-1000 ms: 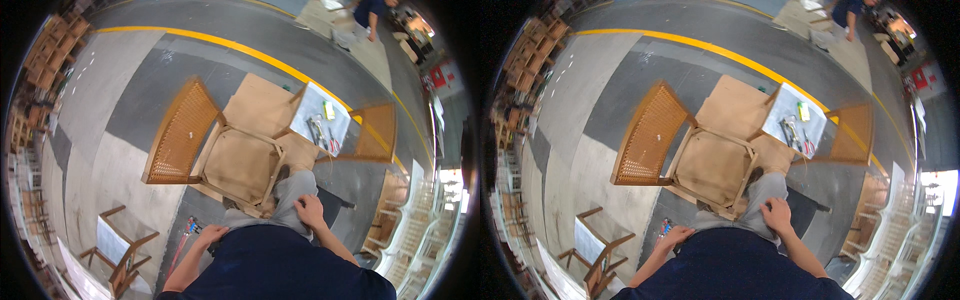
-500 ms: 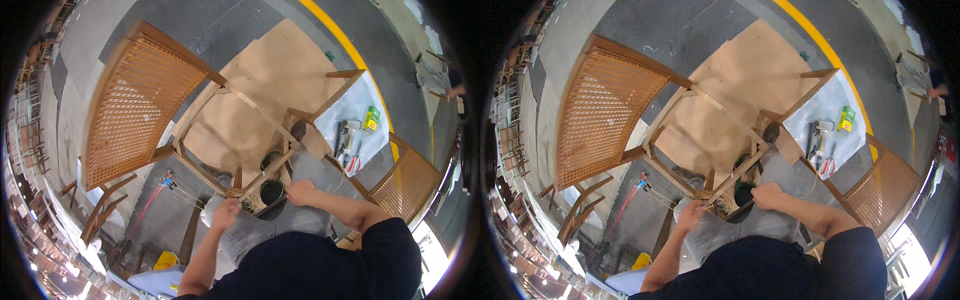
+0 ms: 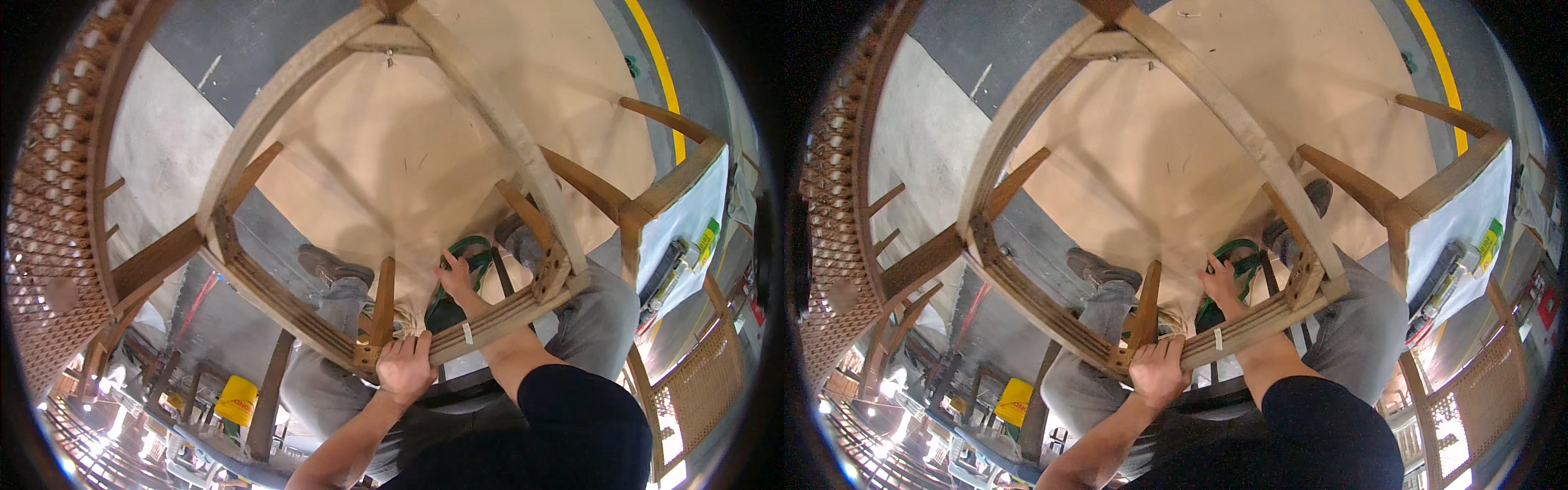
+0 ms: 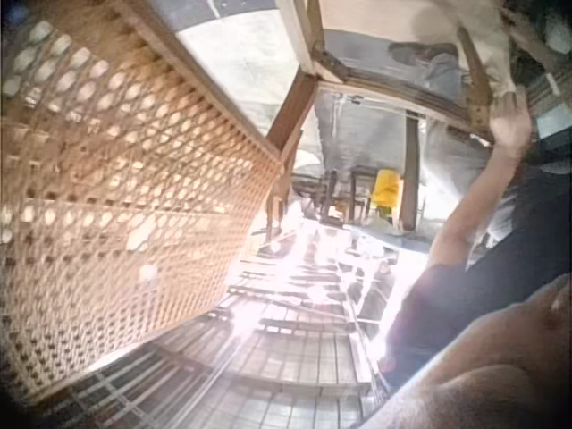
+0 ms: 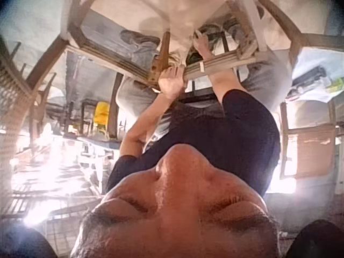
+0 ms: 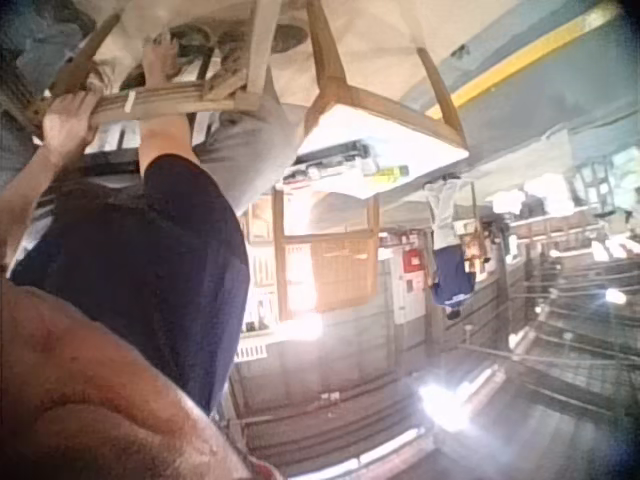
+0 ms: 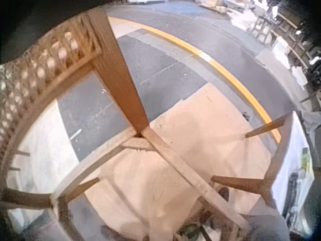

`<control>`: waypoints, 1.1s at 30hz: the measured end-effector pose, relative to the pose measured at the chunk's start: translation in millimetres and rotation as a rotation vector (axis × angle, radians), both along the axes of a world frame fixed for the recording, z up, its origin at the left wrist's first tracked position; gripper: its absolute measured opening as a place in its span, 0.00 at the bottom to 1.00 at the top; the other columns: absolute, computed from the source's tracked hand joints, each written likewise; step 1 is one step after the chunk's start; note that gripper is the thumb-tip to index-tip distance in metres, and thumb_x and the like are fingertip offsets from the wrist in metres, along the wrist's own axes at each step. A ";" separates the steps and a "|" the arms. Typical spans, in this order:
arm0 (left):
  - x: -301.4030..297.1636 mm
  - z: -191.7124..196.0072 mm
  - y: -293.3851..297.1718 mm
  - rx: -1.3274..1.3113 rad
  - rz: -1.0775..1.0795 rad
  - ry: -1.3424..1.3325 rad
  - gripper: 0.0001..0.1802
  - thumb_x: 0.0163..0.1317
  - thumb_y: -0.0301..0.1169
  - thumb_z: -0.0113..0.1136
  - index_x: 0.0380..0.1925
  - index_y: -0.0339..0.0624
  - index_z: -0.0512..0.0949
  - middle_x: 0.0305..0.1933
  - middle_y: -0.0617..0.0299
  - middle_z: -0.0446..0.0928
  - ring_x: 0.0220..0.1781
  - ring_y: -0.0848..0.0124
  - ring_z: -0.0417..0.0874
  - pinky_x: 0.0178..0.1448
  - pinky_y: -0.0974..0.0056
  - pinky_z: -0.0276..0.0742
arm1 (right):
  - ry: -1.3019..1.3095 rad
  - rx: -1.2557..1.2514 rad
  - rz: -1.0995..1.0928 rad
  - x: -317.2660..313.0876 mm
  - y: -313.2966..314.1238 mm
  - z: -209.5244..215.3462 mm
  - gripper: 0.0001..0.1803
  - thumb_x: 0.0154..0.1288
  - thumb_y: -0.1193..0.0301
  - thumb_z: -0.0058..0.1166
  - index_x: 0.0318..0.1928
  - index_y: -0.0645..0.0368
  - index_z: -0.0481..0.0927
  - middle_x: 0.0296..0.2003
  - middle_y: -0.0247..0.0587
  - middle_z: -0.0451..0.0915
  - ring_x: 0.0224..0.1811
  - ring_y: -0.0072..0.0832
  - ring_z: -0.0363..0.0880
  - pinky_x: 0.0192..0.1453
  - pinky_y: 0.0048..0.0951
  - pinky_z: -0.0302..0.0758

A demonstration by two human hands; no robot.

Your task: The person staples a white fabric sheet to the underside of a wooden chair seat, then flips the chair upright and attaches green webbing straps across the seat frame using a staple gun. The person adjusts the straps and staples them in place.

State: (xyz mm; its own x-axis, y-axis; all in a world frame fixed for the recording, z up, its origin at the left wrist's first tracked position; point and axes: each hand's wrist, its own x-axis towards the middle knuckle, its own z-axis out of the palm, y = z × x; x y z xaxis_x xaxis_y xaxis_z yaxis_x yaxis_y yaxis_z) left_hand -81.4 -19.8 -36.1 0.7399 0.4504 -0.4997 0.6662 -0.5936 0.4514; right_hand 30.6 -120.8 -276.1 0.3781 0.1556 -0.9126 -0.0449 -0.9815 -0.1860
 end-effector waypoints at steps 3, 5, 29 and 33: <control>4.5 -1.1 -1.5 0.033 0.020 -0.103 0.29 0.42 0.36 0.73 0.50 0.45 0.83 0.34 0.59 0.82 0.35 0.58 0.86 0.46 0.53 0.81 | -0.186 0.109 -0.270 8.2 10.3 -35.5 0.32 0.67 0.58 0.64 0.71 0.48 0.80 0.59 0.70 0.80 0.66 0.56 0.78 0.73 0.48 0.72; -5.1 -0.1 -6.8 0.015 -0.019 -0.008 0.28 0.46 0.38 0.73 0.51 0.46 0.84 0.35 0.57 0.83 0.36 0.55 0.87 0.45 0.52 0.82 | 0.060 0.175 0.222 -10.1 8.5 -24.8 0.29 0.66 0.56 0.64 0.65 0.52 0.84 0.59 0.70 0.80 0.64 0.55 0.80 0.68 0.50 0.76; -71.3 99.8 -65.2 -0.966 0.665 -0.653 0.39 0.81 0.64 0.42 0.61 0.38 0.80 0.61 0.59 0.84 0.57 0.68 0.84 0.65 0.60 0.77 | 0.458 1.236 -0.016 47.5 -26.7 407.8 0.11 0.71 0.82 0.60 0.52 0.62 0.82 0.39 0.36 0.87 0.41 0.20 0.84 0.49 0.26 0.82; -60.4 147.4 -60.7 -1.491 0.764 -1.056 0.43 0.79 0.70 0.35 0.72 0.47 0.72 0.68 0.59 0.80 0.70 0.65 0.79 0.74 0.55 0.72 | 0.556 1.352 0.131 -3.9 -28.7 450.9 0.21 0.73 0.83 0.57 0.61 0.57 0.69 0.38 0.38 0.86 0.40 0.20 0.84 0.47 0.25 0.82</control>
State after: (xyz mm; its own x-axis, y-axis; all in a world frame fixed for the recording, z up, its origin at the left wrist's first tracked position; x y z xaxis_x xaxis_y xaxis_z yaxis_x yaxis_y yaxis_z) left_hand -141.8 -80.5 111.3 0.8326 0.4754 -0.2842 -0.2642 0.7919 0.5506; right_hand 26.8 -149.6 174.9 -0.0492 0.9965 -0.0678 -0.3426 -0.0806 -0.9360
